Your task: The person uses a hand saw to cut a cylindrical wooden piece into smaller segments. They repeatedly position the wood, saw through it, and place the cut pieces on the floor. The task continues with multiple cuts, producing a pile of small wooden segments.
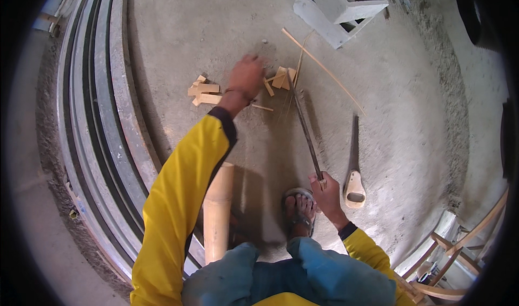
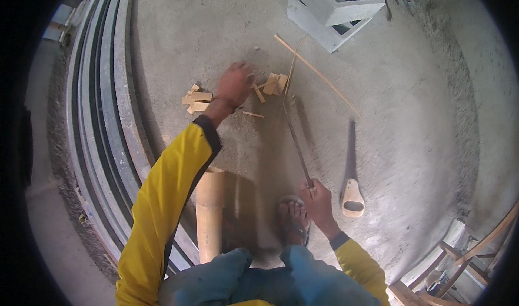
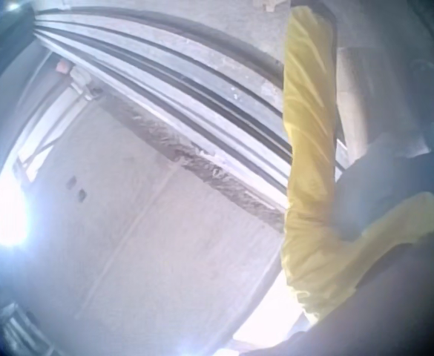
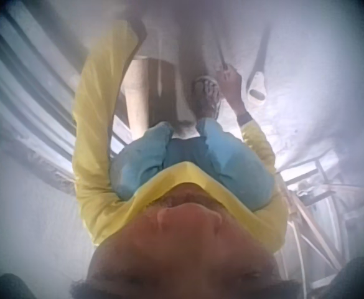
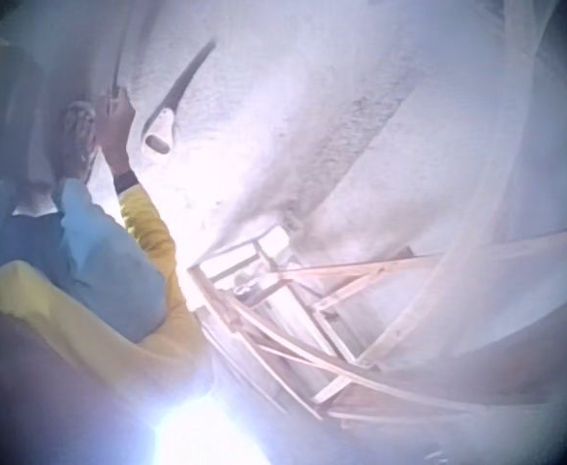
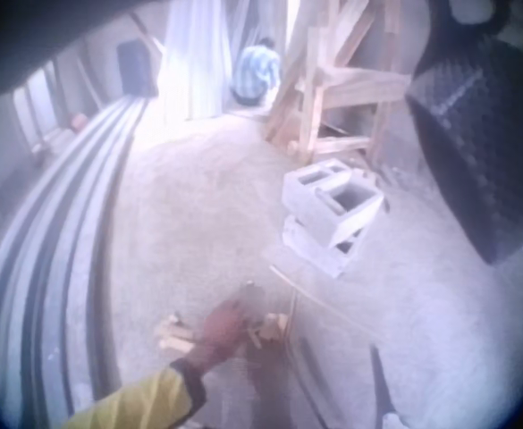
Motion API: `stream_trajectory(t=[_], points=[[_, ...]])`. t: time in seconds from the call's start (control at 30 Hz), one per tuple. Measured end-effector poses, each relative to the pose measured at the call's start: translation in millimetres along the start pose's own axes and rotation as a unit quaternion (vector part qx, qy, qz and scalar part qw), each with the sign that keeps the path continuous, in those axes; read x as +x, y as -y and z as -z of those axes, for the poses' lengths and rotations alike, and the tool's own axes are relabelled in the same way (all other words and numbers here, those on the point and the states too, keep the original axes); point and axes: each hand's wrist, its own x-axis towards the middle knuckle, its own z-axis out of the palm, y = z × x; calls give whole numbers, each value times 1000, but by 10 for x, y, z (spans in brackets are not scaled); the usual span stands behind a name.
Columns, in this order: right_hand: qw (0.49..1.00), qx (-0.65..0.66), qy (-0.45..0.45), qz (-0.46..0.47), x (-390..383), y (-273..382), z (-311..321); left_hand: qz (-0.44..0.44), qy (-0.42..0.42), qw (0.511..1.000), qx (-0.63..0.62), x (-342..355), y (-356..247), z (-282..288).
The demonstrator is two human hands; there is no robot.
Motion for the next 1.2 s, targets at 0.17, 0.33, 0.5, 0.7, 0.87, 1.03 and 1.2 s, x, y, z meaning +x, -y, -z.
stream_trajectory(t=[0.17,0.33,0.5,0.7,0.87,1.03,1.2], points=[[996,70,-27,-50,-124,-203,25,-10,48,999,7,266,-268,-304],[994,71,-25,-80,-210,-201,117,-38,10,999,-2,202,-278,-406],[997,-43,-40,42,-113,-250,93,108,47,975,-187,106,-229,-130],[997,-71,8,29,6,-121,15,173,-57,912,-368,-93,60,71],[994,-62,15,94,42,-165,-108,170,-90,935,-299,-183,246,229],[991,-87,81,66,150,99,-144,152,-181,935,-266,-296,300,298],[976,-98,139,133,425,244,-207,189,-269,903,-276,-399,419,386]])
